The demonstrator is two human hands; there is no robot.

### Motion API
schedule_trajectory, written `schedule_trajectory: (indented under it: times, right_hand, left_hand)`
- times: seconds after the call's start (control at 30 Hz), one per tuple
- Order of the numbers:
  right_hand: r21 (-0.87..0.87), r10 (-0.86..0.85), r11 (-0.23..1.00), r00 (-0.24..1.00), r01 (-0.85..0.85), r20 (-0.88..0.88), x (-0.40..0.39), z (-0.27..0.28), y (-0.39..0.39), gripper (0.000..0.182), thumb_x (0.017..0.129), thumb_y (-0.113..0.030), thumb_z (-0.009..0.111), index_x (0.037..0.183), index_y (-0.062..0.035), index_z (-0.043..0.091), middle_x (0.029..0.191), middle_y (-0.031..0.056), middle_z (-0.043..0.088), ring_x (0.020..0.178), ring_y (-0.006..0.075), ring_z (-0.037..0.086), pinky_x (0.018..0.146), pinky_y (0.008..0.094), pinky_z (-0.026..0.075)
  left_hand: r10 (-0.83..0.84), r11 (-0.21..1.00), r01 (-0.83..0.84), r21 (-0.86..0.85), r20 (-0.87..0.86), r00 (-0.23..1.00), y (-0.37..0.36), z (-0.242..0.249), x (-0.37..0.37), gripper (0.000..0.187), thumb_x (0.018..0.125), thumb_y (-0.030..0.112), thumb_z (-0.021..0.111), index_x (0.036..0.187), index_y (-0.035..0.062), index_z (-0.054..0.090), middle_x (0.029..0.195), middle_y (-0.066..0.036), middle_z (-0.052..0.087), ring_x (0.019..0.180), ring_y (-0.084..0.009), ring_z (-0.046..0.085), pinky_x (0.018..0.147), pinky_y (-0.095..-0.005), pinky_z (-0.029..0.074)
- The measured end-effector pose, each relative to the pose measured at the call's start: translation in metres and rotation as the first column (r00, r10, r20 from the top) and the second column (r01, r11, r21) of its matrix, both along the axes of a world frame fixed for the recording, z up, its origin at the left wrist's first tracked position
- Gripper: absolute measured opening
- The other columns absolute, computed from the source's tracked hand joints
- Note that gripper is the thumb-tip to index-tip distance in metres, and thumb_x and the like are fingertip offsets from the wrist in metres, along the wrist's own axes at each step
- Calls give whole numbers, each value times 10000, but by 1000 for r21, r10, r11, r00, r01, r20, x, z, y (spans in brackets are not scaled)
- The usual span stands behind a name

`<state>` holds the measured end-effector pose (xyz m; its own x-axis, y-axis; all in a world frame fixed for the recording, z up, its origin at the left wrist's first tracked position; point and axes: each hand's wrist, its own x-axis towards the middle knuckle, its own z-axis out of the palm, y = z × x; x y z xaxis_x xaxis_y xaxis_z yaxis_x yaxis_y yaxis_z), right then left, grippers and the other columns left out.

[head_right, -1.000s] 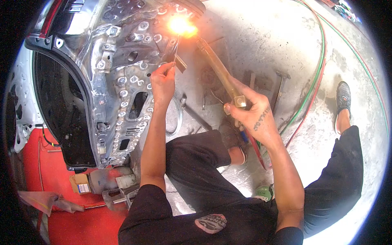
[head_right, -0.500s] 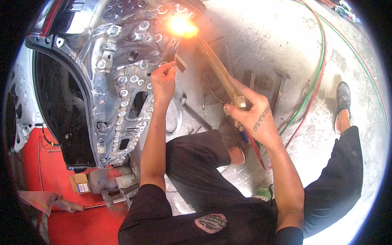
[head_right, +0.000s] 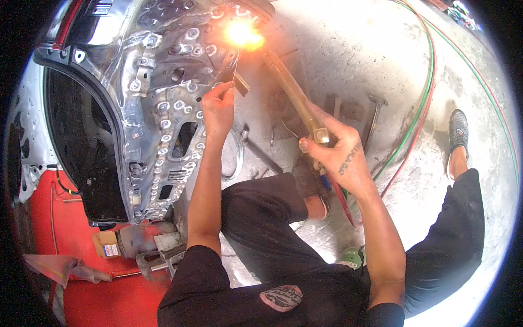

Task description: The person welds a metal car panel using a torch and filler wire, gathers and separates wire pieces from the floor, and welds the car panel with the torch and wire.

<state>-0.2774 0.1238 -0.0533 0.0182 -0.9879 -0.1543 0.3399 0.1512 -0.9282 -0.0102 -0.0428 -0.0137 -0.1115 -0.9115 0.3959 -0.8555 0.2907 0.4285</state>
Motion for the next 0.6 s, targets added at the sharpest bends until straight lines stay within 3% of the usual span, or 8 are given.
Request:
schedule_trajectory:
  times: [0.07,0.17,0.27,0.57,0.6]
  right_hand:
    - [12,-5,1000,1000,5,25,0,2,0,660,911,31,737,1536,-113,583,814,-28,621,592,47,549,521,243,455]
    - [-21,-1,1000,1000,1,-2,1,-3,0,650,921,-30,760,1539,-108,573,820,-23,642,624,52,561,536,253,480]
    - [-19,-7,1000,1000,7,-4,1,-1,0,653,921,-28,761,1541,-104,570,819,-22,642,620,51,561,533,249,478]
    - [29,29,999,999,-30,21,-2,1,0,664,923,-44,770,1549,-92,554,788,-27,629,609,58,565,524,254,483]
    - [27,26,999,999,-27,20,-2,1,0,664,924,-46,770,1550,-95,554,786,-26,627,608,59,566,522,255,483]
  left_hand:
    - [2,1000,-2,7,5,1000,0,1,0,238,975,73,683,1166,-22,788,700,-9,621,638,-77,500,573,-295,413]
    - [8,1000,-8,5,14,1000,0,2,-2,245,972,68,677,1172,-24,785,723,-7,635,653,-77,506,589,-292,419]
    - [50,996,-48,70,-21,999,4,9,-12,208,929,43,678,1092,-37,779,974,-229,781,864,-322,764,793,-389,571]
    - [43,997,-40,60,-45,998,2,6,-9,209,928,35,671,1088,-47,776,979,-227,781,860,-319,763,794,-389,569]
    - [27,999,-26,44,-31,999,1,5,-8,222,943,38,664,1117,-42,777,897,-156,739,785,-236,682,716,-357,517]
